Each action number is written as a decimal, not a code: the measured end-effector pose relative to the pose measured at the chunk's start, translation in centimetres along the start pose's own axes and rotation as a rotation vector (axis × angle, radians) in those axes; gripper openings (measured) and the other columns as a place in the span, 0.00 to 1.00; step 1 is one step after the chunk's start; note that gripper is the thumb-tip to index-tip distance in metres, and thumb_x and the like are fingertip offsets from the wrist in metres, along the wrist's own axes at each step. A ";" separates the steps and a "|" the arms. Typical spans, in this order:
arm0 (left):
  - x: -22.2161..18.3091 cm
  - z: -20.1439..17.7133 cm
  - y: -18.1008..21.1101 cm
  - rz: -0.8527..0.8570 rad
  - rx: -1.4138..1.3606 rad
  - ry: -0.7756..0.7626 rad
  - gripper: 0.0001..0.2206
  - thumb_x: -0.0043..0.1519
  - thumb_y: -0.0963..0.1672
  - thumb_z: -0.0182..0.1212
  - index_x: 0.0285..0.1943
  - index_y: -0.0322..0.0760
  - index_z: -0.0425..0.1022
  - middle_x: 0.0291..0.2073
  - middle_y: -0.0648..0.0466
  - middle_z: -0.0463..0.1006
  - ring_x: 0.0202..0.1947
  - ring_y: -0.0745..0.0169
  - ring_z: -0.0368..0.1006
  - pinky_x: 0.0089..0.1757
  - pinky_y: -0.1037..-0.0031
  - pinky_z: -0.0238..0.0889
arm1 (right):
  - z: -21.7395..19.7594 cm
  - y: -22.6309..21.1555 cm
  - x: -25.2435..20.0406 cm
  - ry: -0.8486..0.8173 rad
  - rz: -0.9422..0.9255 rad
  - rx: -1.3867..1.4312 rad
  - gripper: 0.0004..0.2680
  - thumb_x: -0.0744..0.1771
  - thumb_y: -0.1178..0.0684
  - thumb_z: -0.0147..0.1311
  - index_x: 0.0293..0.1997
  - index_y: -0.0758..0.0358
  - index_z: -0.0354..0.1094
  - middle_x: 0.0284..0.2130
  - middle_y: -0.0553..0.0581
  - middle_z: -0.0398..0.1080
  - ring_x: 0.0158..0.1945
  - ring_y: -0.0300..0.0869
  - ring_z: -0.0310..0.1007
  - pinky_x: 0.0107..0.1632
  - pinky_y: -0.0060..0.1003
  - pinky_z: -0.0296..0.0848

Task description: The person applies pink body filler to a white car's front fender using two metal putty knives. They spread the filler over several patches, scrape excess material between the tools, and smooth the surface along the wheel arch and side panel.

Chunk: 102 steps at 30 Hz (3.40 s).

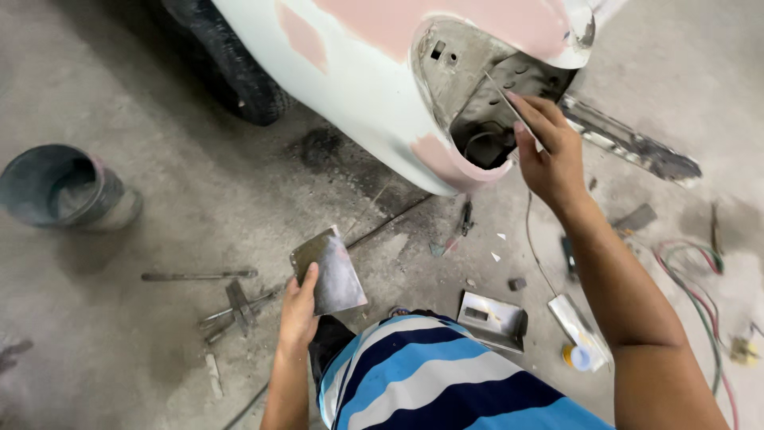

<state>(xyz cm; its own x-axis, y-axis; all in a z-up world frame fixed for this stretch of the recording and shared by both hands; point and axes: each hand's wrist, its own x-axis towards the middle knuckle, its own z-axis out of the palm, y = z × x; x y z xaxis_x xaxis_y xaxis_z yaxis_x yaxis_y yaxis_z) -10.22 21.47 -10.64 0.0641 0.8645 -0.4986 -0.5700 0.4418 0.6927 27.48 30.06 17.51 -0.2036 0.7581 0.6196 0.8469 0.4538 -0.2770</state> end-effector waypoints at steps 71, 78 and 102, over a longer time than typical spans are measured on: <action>8.6 -9.1 8.1 -0.177 0.015 -0.023 0.19 0.67 0.48 0.57 0.61 0.30 0.71 0.52 0.50 0.78 0.50 0.60 0.75 0.49 0.66 0.70 | 5.3 -5.4 7.4 0.008 0.031 -0.350 0.21 0.65 0.74 0.48 0.65 0.68 0.70 0.53 0.68 0.72 0.53 0.57 0.75 0.56 0.42 0.74; 8.4 -9.2 8.5 -0.161 0.003 -0.025 0.19 0.67 0.48 0.56 0.61 0.30 0.71 0.53 0.50 0.78 0.51 0.59 0.75 0.50 0.66 0.70 | 3.5 -6.2 6.9 0.031 0.083 -0.320 0.16 0.70 0.70 0.48 0.66 0.67 0.70 0.54 0.67 0.72 0.52 0.55 0.75 0.55 0.42 0.75; 8.7 -10.4 7.8 -0.191 0.035 0.017 0.20 0.67 0.49 0.57 0.62 0.29 0.70 0.54 0.49 0.77 0.53 0.61 0.75 0.52 0.67 0.69 | 5.9 -5.6 9.8 -0.031 0.029 -0.232 0.16 0.69 0.72 0.49 0.64 0.69 0.71 0.55 0.68 0.71 0.53 0.54 0.77 0.57 0.40 0.75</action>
<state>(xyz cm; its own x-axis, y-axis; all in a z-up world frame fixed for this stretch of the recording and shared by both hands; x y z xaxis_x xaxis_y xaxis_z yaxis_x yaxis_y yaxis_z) -22.60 29.92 -14.96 0.1543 0.7597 -0.6317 -0.5202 0.6060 0.6018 17.87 37.74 20.79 -0.1897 0.7850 0.5898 0.9420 0.3149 -0.1162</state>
